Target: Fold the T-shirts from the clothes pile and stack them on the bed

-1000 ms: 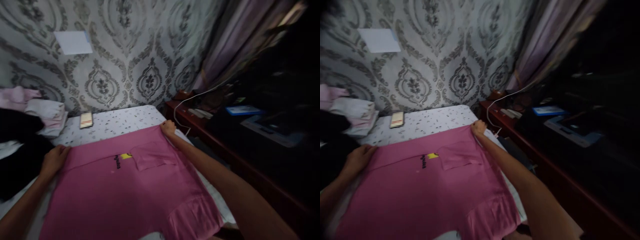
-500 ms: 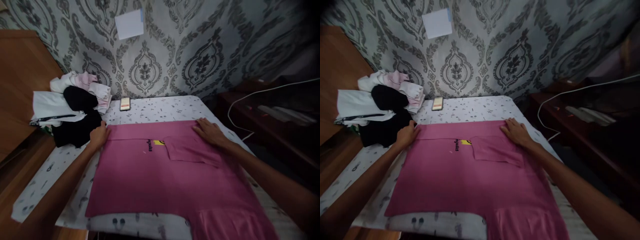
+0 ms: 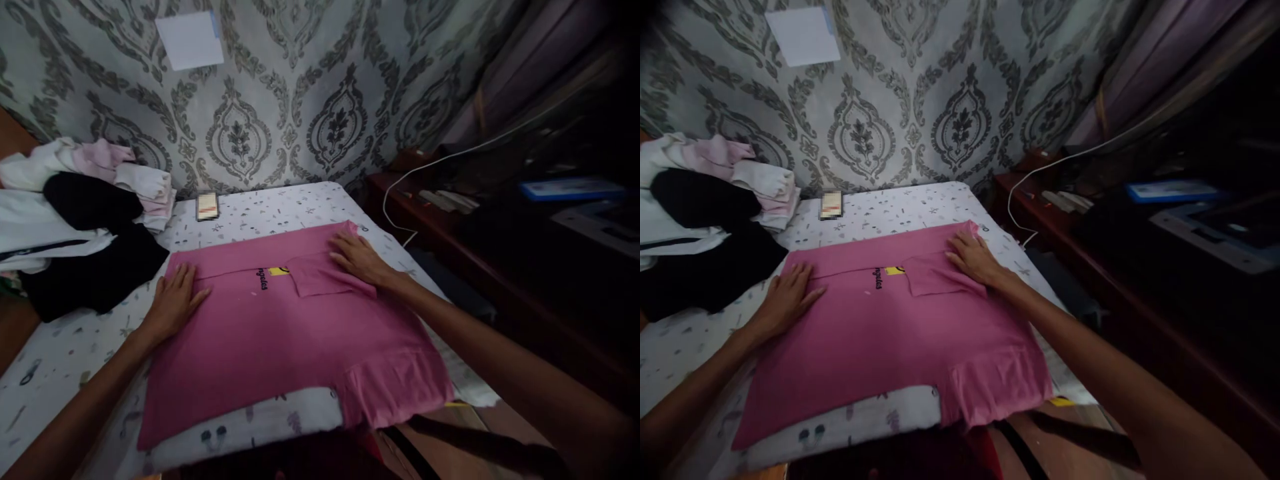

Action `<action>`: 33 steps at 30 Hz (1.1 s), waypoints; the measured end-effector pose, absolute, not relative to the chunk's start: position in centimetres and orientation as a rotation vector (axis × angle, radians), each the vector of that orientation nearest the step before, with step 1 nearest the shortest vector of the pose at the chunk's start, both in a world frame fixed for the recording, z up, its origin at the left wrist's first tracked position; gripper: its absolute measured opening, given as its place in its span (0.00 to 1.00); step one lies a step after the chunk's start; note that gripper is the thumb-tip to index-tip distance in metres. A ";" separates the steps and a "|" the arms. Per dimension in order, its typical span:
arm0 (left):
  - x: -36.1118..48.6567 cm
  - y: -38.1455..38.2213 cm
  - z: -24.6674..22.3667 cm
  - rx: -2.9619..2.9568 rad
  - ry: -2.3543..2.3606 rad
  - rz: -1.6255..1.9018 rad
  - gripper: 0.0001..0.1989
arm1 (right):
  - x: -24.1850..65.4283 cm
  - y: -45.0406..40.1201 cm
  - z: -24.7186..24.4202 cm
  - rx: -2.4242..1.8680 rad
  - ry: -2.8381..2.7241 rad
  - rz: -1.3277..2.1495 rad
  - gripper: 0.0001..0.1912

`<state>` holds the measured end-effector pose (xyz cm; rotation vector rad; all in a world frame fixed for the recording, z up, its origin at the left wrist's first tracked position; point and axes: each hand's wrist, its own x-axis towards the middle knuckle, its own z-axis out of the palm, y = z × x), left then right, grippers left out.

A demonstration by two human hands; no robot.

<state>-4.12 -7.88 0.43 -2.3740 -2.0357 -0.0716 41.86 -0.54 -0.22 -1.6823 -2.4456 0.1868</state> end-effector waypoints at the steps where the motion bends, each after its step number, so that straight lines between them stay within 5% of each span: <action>1: -3.0 -8.2 1.0 -2.434 -1.968 -0.133 0.34 | 41.7 -1.5 0.5 -1.619 -2.453 0.186 0.27; 7: 8.9 -9.0 2.9 -3.024 -1.301 -0.361 0.16 | 42.1 -6.8 3.4 -1.909 -2.111 0.310 0.20; 12: 15.8 -7.7 3.0 -2.939 -1.060 -0.017 0.12 | 42.5 -8.2 2.7 -2.000 -1.896 0.556 0.13; 15: 16.5 -7.3 3.7 -2.863 -1.029 0.140 0.14 | 42.3 -8.4 2.0 -1.838 -1.866 0.619 0.10; 21: 14.5 -7.2 5.5 -2.983 -1.158 -0.148 0.09 | 42.5 -8.9 1.7 -1.700 -1.604 0.785 0.06; 29: 13.6 -6.6 4.5 -3.101 -1.139 -0.101 0.11 | 41.4 -11.1 2.1 -1.808 -1.843 0.658 0.19; 33: 13.5 -6.5 4.3 -3.106 -1.078 -0.072 0.11 | 41.3 -11.2 1.7 -1.670 -1.633 0.871 0.14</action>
